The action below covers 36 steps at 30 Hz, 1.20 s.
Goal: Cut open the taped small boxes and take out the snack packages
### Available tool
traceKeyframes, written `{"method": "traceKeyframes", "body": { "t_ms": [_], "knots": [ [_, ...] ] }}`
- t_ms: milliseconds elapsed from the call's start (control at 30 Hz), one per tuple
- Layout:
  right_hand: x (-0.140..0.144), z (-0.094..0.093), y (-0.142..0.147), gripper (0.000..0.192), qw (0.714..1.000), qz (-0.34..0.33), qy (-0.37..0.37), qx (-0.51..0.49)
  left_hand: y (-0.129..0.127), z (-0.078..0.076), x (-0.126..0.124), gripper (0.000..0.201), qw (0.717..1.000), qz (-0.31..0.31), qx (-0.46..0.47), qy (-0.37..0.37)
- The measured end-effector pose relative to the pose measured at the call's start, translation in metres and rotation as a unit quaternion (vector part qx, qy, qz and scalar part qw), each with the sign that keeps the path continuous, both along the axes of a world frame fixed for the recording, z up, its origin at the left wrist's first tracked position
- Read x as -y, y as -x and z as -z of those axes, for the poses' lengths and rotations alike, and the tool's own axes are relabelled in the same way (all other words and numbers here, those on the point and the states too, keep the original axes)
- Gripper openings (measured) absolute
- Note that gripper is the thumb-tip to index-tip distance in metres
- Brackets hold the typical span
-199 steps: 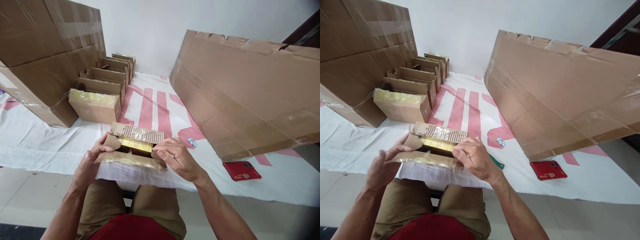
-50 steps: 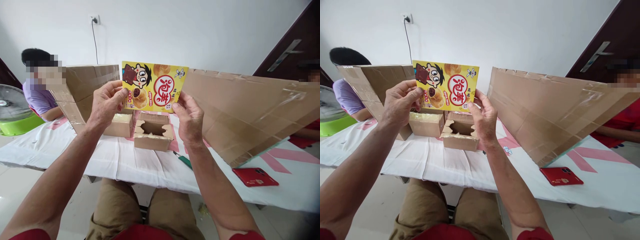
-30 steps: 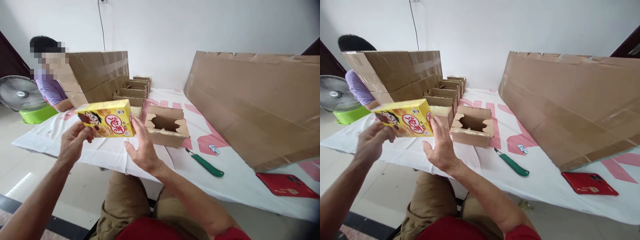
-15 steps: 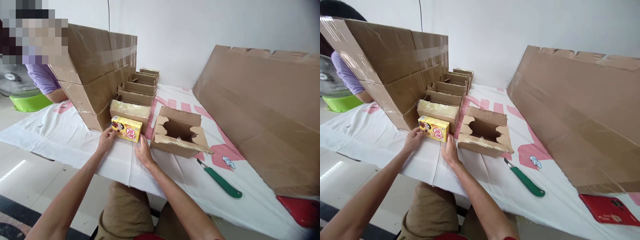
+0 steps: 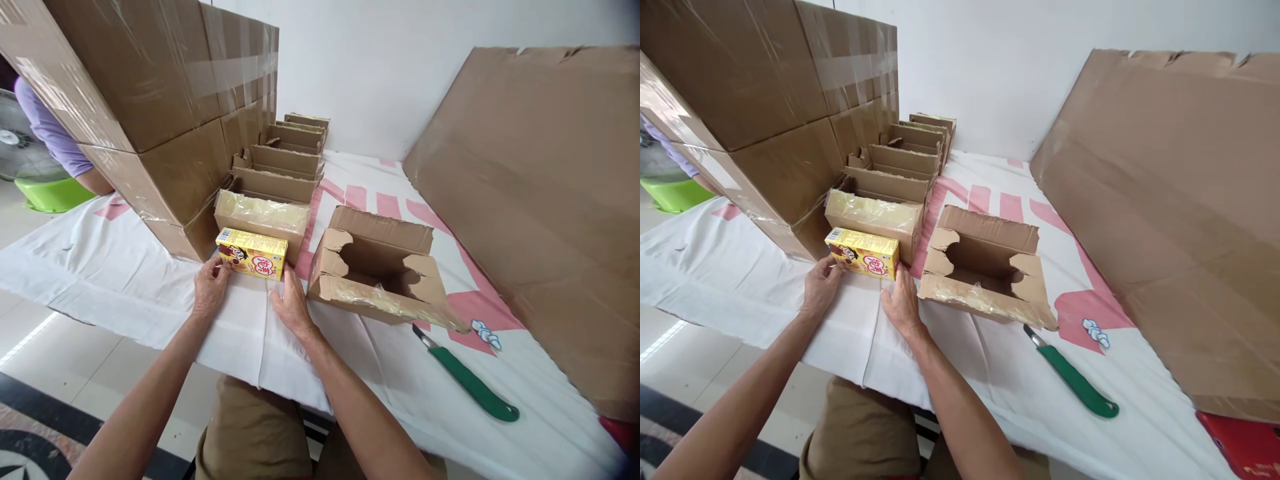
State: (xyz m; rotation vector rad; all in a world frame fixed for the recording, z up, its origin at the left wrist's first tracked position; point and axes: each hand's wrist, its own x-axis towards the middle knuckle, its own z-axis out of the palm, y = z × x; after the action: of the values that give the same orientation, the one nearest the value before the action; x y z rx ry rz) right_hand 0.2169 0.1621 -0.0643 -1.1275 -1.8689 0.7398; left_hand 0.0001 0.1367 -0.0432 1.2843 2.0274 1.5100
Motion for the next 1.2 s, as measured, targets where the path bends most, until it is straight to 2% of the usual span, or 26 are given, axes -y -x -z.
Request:
{"method": "traceKeyframes", "body": {
  "t_ms": [133,200,267,333,400,433,500,567,633,700,767,833,900,1000,1100,1200],
  "knots": [
    [-0.003,0.001,0.0,0.082,1.0,0.004,0.009,-0.014,-0.004,-0.003,-0.001,0.043,1.0,-0.007,-0.016,-0.012],
    [0.001,-0.005,-0.001,0.08,1.0,0.004,0.012,-0.021,-0.007,-0.008,0.0,0.044,0.999,-0.024,-0.028,-0.023],
    [0.015,-0.018,-0.008,0.073,1.0,0.001,0.017,-0.026,-0.01,-0.016,0.006,0.044,0.997,-0.048,-0.042,-0.031],
    [0.043,-0.033,-0.024,0.058,0.999,-0.02,0.011,-0.037,-0.013,-0.026,0.023,0.042,0.996,-0.067,-0.056,-0.033],
    [0.084,-0.046,-0.049,0.042,0.995,-0.069,-0.01,-0.065,-0.016,-0.036,0.054,0.037,0.99,-0.058,-0.112,-0.057],
    [0.108,-0.049,-0.064,0.038,0.991,-0.102,-0.023,-0.082,-0.018,-0.041,0.075,0.032,0.981,-0.034,-0.17,-0.086],
    [0.157,-0.048,-0.095,0.033,0.981,-0.163,-0.025,-0.097,-0.024,-0.051,0.123,0.025,0.944,0.06,-0.294,-0.14],
    [0.2,-0.034,-0.124,0.03,0.975,-0.214,0.018,-0.063,-0.036,-0.055,0.175,0.022,0.921,0.15,-0.334,-0.133],
    [0.228,-0.009,-0.141,0.031,0.968,-0.239,0.076,0.013,-0.052,-0.049,0.22,0.029,0.875,0.295,-0.374,-0.086],
    [0.236,0.018,-0.144,0.037,0.964,-0.229,0.114,0.074,-0.068,-0.034,0.252,0.036,0.829,0.383,-0.406,-0.024],
    [0.229,0.039,-0.134,0.047,0.965,-0.21,0.126,0.096,-0.082,-0.014,0.268,0.036,0.792,0.42,-0.438,0.055],
    [0.218,0.05,-0.118,0.053,0.964,-0.209,0.128,0.105,-0.089,0.001,0.274,0.028,0.756,0.434,-0.468,0.143],
    [0.214,0.053,-0.104,0.044,0.96,-0.221,0.127,0.118,-0.09,0.006,0.277,0.024,0.731,0.435,-0.485,0.203],
    [0.227,0.05,-0.1,0.027,0.948,-0.264,0.118,0.132,-0.08,0.002,0.284,0.022,0.723,0.437,-0.488,0.22],
    [0.245,0.046,-0.11,0.023,0.933,-0.315,0.107,0.136,-0.064,-0.002,0.294,0.026,0.725,0.437,-0.478,0.234],
    [0.249,0.042,-0.114,0.027,0.943,-0.29,0.1,0.132,-0.055,0.001,0.298,0.026,0.734,0.429,-0.454,0.265]
  ]
}}
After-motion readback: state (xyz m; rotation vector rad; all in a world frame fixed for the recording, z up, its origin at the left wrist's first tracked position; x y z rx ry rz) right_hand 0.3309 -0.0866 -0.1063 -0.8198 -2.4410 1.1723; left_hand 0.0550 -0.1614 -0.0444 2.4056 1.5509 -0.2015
